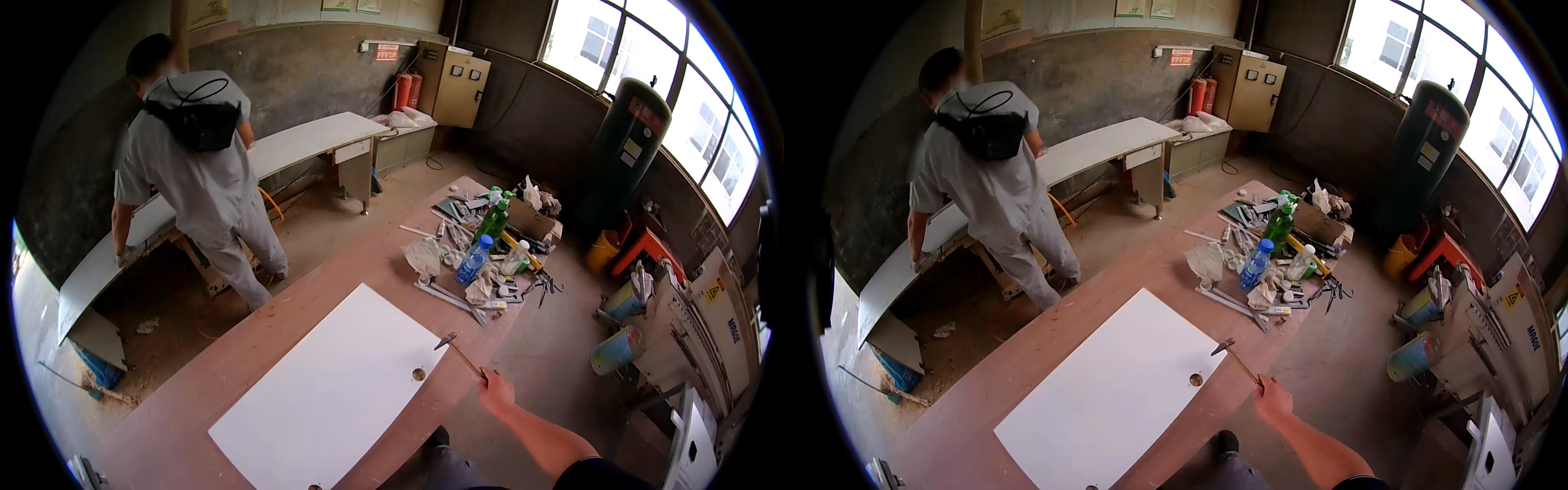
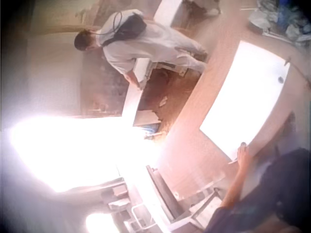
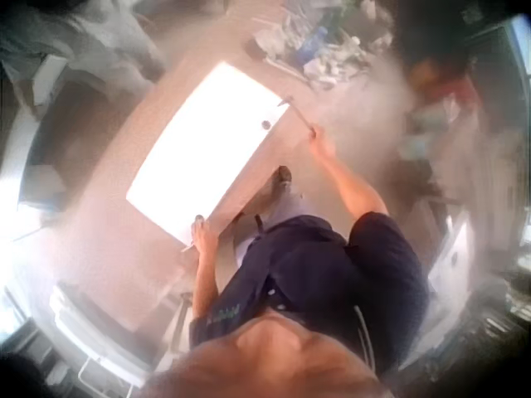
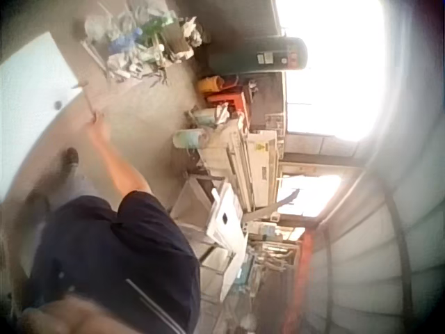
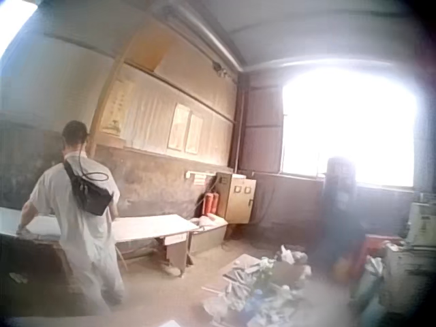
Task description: The person applies adhesive using a caulk gun to holes in a white board and then uses a hammer to secure wood dowels into the holes.
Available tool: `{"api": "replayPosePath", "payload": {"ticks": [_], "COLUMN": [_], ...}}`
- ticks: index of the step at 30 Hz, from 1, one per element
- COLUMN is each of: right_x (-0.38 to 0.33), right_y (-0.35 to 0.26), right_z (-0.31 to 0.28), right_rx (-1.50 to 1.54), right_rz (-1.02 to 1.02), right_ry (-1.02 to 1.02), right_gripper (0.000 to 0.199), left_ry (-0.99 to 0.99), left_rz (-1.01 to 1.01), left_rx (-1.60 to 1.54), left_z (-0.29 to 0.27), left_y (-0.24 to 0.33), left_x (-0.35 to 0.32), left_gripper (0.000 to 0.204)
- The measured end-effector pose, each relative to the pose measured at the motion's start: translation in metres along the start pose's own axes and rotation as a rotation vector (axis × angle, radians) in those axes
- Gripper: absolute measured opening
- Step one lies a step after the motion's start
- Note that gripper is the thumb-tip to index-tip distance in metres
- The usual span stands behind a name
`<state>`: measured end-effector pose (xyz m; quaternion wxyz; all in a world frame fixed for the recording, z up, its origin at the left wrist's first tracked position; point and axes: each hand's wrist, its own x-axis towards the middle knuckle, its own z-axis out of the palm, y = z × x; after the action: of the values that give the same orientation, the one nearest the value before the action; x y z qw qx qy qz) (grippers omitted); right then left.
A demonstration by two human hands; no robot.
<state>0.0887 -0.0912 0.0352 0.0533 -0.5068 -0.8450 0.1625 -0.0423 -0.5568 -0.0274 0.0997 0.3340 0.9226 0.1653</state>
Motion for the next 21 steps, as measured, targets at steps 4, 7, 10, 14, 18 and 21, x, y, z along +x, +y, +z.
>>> {"api": "replayPosePath", "payload": {"ticks": [4, 7, 10, 14, 18, 21], "right_x": [0.051, 0.081, 0.123, 0.216, 0.346, 0.406], "right_y": [0.020, 0.044, 0.079, 0.134, 0.205, 0.218], "right_z": [0.016, 0.030, 0.010, -0.045, -0.099, -0.116], "right_rx": [0.072, 0.173, 0.274, 0.379, 0.213, 0.022], "right_rz": [0.030, -0.049, -0.234, -0.158, -0.065, 0.018], "right_ry": [-0.037, -0.074, -0.039, 0.088, 0.357, 0.073], "right_gripper": [0.030, 0.031, 0.030, 0.033, 0.047, 0.059], "left_ry": [0.105, 0.091, -0.059, 0.031, -0.122, -0.347], "left_rz": [-0.206, -0.197, -0.116, -0.076, 0.171, -0.137], "left_rx": [0.051, 0.239, 0.521, 0.358, 0.286, 0.150], "left_z": [0.011, 0.026, 0.014, 0.067, 0.097, 0.126], "left_y": [-0.005, -0.026, 0.023, 0.145, 0.249, 0.281], "left_x": [-0.034, -0.045, -0.016, 0.078, 0.148, 0.148], "left_gripper": [0.017, 0.017, 0.020, 0.022, 0.017, 0.019]}}
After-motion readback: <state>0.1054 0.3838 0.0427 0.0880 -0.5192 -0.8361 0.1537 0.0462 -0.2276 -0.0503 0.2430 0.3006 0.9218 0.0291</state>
